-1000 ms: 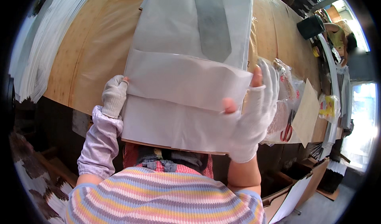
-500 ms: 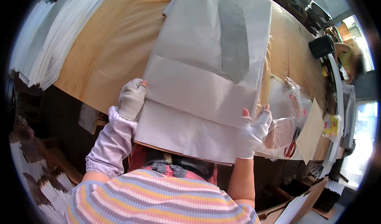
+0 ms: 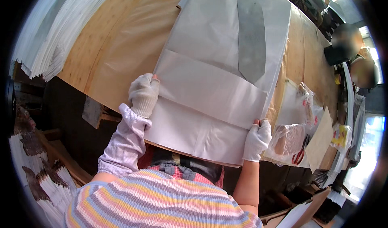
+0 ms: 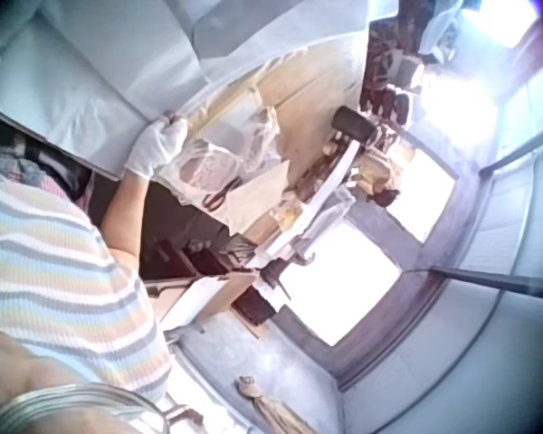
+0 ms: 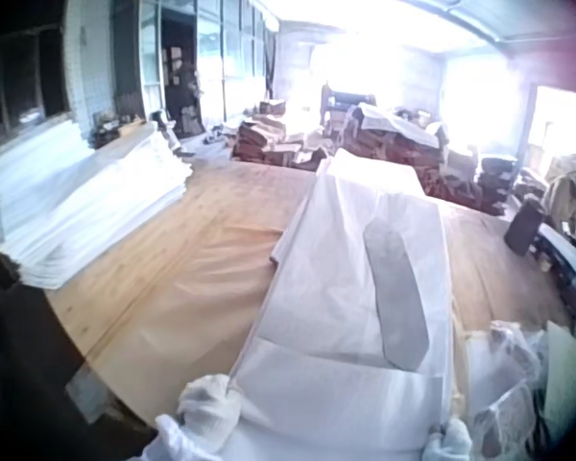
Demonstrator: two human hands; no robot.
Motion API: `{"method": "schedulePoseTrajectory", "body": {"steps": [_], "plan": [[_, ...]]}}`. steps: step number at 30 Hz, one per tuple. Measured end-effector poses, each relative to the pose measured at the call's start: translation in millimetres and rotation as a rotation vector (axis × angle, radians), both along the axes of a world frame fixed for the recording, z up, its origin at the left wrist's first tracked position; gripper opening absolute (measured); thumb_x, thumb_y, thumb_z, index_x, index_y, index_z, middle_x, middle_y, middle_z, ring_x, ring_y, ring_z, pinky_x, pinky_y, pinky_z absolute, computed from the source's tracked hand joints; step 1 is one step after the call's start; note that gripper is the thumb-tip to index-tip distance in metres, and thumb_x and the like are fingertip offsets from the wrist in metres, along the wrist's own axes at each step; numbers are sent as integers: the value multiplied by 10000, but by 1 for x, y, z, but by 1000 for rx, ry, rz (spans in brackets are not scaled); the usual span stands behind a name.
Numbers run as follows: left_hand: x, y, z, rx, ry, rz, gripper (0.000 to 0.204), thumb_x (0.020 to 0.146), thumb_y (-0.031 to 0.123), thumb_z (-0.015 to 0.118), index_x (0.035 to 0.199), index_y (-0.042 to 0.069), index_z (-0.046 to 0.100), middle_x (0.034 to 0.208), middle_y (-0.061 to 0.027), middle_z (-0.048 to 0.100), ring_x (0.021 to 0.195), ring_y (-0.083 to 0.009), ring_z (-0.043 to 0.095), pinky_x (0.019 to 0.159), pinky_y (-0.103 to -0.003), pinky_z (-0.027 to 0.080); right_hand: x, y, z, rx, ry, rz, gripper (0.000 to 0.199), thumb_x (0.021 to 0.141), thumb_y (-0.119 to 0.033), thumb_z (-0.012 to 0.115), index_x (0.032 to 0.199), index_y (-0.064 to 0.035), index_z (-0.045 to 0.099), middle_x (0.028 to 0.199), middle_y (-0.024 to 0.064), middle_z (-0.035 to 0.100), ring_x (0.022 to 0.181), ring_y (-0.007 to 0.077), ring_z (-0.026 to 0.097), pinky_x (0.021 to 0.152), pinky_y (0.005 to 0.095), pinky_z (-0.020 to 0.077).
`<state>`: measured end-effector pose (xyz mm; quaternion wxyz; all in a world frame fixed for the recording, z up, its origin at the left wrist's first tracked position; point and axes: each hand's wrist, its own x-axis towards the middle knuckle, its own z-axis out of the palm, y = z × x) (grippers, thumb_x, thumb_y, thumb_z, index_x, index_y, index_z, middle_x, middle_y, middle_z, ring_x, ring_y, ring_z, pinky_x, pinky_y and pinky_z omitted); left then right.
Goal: The person uses red-handled scissors to trim the edges of a stack of white paper sheets on a wooden table. After cutting, the person folds the trimmed sheets and places them into a brown paper bag.
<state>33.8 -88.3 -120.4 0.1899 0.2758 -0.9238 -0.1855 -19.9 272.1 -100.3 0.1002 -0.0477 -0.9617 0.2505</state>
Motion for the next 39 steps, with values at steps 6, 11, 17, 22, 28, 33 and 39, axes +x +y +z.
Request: {"method": "schedulePoseTrajectory", "body": {"steps": [6,11,17,22,28,33,39], "plan": [[-2,4,-3,-25,-27,68,228,938,298,625,837,97,663,815,-147,687,800,-395,667,742,-507,530,2,-6,5,94,75,47,113,855,-46,656,953,-7,615,904,169,645,826,362,637,728,420,508],[-3,-5,7,57,-134,26,286,938,339,583,895,76,687,918,-191,711,892,-420,672,812,-516,524,-19,-16,18,485,320,505,552,778,-89,705,1310,-30,569,1434,187,484,1360,388,439,1176,507,341],[-26,-18,60,-224,-556,-161,423,870,375,645,1194,103,640,1241,-184,639,1207,-367,574,1039,-524,423,-31,-56,8,363,151,764,707,785,-362,735,1384,-45,533,1476,186,449,1412,371,373,1204,533,268],[-46,-5,29,-540,24,-1043,828,804,499,688,1470,97,405,1550,-129,374,1480,-318,277,1228,-563,134,-46,-108,58,296,-241,755,660,763,-395,739,1303,-54,575,1335,154,559,1337,348,455,1197,480,296],[-51,38,35,-43,-79,-1298,959,686,424,805,1480,52,418,1566,-188,348,1478,-406,282,1216,-564,225,-43,-101,16,314,75,897,655,763,-387,732,1280,-23,562,1428,188,462,1395,403,375,1184,538,285],[-9,-37,17,-194,-88,-940,993,715,422,807,1504,13,363,1575,-225,324,1481,-469,244,1194,-564,251,-34,9,-6,344,67,634,863,792,-460,727,1470,-8,442,1583,263,290,1466,496,239,1179,597,237],[-23,-9,36,-381,-89,-908,1023,709,502,770,1487,-23,364,1547,-242,359,1463,-463,281,1196,-581,217,-35,18,-11,132,143,606,862,785,-404,752,1471,8,429,1551,264,355,1440,512,288,1172,600,252]]}}
